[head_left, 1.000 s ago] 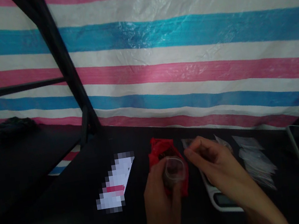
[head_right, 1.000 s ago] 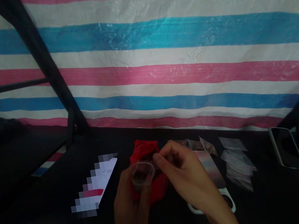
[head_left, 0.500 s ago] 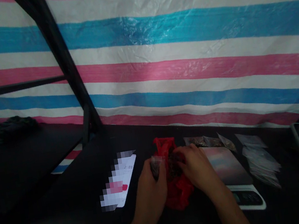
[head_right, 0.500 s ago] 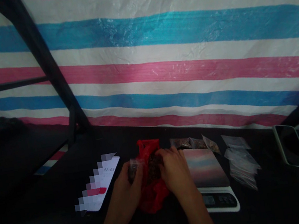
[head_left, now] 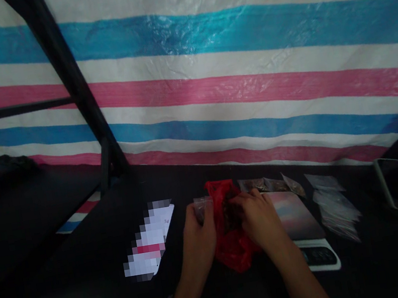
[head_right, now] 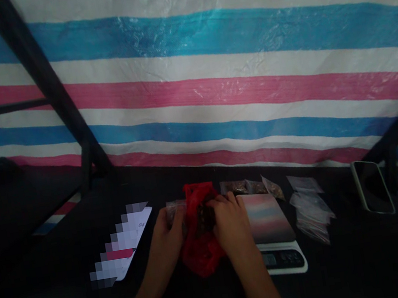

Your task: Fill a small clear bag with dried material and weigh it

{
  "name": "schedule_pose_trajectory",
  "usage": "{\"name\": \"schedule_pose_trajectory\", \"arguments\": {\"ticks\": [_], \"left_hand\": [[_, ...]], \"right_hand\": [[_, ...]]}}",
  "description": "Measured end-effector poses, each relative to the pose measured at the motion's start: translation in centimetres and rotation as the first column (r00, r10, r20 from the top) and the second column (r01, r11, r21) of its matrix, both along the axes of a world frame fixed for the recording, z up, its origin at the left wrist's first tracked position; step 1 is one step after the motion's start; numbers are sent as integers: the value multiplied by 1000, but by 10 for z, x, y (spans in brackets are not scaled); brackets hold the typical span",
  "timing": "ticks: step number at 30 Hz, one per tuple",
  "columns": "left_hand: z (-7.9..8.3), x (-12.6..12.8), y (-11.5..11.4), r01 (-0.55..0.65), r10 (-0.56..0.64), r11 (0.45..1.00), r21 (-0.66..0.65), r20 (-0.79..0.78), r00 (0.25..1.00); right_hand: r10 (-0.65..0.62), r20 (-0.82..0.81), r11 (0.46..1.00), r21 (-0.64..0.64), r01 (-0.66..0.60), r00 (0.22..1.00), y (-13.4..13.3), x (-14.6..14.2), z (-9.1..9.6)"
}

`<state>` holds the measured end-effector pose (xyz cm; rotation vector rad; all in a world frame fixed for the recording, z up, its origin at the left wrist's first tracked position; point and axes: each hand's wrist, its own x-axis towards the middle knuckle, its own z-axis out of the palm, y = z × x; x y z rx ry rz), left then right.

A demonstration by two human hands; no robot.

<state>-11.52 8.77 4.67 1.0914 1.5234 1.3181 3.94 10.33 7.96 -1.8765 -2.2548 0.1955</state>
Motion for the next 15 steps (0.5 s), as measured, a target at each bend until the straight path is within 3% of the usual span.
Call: {"name": "schedule_pose_trajectory", "arguments": {"ticks": [6, 10, 15], "left_hand": [[-2, 4, -2, -19, 18, 1000, 19, 72, 997], [0, 3, -2, -58, 63, 998, -27, 280, 958], [5, 1, -1, -117, 136, 991, -70, 475, 870]], "right_hand": [[25, -184, 1000, -12, -28, 983, 1, 2, -11], [103, -305, 994, -14, -113, 947, 2, 0, -18], [54, -382, 989, -109, -103, 923, 1, 0, -16]]}}
